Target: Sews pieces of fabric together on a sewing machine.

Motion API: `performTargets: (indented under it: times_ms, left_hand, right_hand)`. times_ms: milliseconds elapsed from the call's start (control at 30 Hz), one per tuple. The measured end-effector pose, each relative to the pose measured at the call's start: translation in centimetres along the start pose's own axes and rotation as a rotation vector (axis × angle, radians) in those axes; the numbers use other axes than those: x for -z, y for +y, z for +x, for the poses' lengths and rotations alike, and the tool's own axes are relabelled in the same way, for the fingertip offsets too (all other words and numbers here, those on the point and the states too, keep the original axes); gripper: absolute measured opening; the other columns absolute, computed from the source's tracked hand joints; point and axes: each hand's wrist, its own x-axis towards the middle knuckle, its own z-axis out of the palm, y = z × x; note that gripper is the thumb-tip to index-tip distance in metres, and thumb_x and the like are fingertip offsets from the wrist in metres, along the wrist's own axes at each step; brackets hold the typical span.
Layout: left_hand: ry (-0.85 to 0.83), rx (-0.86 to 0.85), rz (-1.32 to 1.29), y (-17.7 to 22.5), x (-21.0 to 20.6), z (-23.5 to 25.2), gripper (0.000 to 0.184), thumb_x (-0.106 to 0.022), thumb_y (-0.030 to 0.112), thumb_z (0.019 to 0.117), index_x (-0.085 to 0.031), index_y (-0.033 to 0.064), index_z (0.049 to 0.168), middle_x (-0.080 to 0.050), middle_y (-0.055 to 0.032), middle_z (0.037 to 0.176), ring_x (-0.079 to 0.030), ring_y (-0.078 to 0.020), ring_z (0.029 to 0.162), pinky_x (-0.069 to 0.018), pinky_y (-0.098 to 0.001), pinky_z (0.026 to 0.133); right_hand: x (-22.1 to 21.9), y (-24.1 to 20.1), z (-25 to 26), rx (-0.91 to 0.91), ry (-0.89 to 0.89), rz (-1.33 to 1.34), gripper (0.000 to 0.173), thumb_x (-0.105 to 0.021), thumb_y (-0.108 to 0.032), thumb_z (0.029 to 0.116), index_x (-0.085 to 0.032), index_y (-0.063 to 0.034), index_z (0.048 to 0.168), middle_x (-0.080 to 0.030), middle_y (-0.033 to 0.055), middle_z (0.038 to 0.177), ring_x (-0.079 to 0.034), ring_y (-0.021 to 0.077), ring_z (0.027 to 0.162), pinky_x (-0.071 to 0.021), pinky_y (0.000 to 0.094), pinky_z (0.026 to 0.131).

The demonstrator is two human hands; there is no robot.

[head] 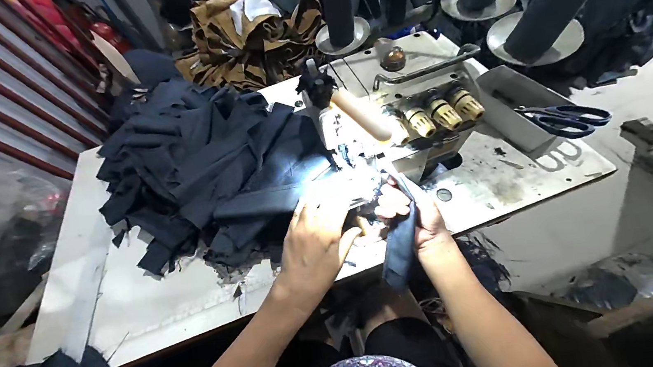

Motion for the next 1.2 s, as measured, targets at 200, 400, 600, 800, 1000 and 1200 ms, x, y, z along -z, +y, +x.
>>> performTargets:
  times_ms: [200, 400, 600, 800, 1000, 1200]
  left_hand:
    - [-0.019, -0.011, -0.081, -1.3, -0.1, 1.7, 0.038, -0.06, 0.037, 0.0989, -0.074, 0.0062, 0.117, -0.071, -0.0117, 0.123, -0.064, -0.0305, 0.12, -0.0485, -0.047, 0.107]
    - [-0.117, 0.122, -0.217, -1.2, 1.4, 2.3, 0.065, -0.038, 0.061, 0.1037, -0.065, 0.0138, 0.139, -0.055, -0.0085, 0.151, -0.042, -0.0302, 0.148, -0.0274, -0.0597, 0.122]
    - [0.164, 0.12, -0.615, 1.3, 7.4, -0.3, 0.024, -0.073, 0.032, 0.0919, -0.069, 0.0136, 0.077, -0.07, 0.0016, 0.108, -0.065, -0.0111, 0.114, -0.0572, -0.0327, 0.096]
    - [0.221, 0.379, 0.017, -9.9, 9.9, 0.9, 0.032, -0.061, 0.022, 0.1028, -0.066, -0.0086, 0.113, -0.057, -0.0323, 0.13, -0.054, -0.052, 0.124, -0.0423, -0.0677, 0.103]
    - [0.072, -0.133, -0.192, -3.8, 0.5, -0.1, 0.028, -0.057, 0.017, 0.0998, -0.075, 0.0068, 0.119, -0.073, -0.0112, 0.121, -0.067, -0.0281, 0.119, -0.0502, -0.0471, 0.107]
    - [0.01, -0.124, -0.107, -3.0, -0.6, -0.7, 0.044, -0.054, 0.033, 0.1007, -0.065, 0.0127, 0.138, -0.063, -0.009, 0.142, -0.052, -0.0327, 0.14, -0.0372, -0.057, 0.117]
  right_hand:
    - [-0.9, 0.2, 0.2, 0.032, 0.056, -0.024, 0.03, -0.043, -0.029, 0.109, -0.066, -0.0116, 0.1, -0.056, -0.003, 0.065, -0.058, 0.0064, 0.057, -0.0542, 0.0213, 0.061]
    - [-3.3, 1.4, -1.3, 0.007, 0.149, -0.582, 0.025, -0.044, -0.023, 0.102, -0.064, -0.0122, 0.09, -0.06, -0.0026, 0.065, -0.059, 0.0059, 0.058, -0.0522, 0.0223, 0.059]
    - [-6.8, 0.7, -4.5, -0.033, -0.505, -0.51, 0.021, -0.06, -0.034, 0.1026, -0.075, -0.0188, 0.103, -0.073, -0.0085, 0.087, -0.068, -0.0011, 0.075, -0.0566, 0.0183, 0.066]
    - [-4.1, -0.6, -2.4, -0.012, -0.289, -0.273, 0.021, -0.065, -0.036, 0.0973, -0.076, -0.0187, 0.092, -0.068, -0.0082, 0.073, -0.066, 0.0043, 0.068, -0.058, 0.0249, 0.073]
    - [0.4, 1.4, -1.2, -0.081, -0.132, -0.085, 0.022, -0.063, -0.035, 0.0977, -0.072, -0.0151, 0.1, -0.065, -0.0049, 0.075, -0.064, 0.0066, 0.07, -0.0545, 0.024, 0.071]
    - [0.1, 0.1, -0.6, 0.002, -0.1, 0.016, 0.017, -0.057, -0.026, 0.1013, -0.068, -0.0143, 0.107, -0.061, -0.0039, 0.078, -0.061, 0.0073, 0.07, -0.0534, 0.0249, 0.07]
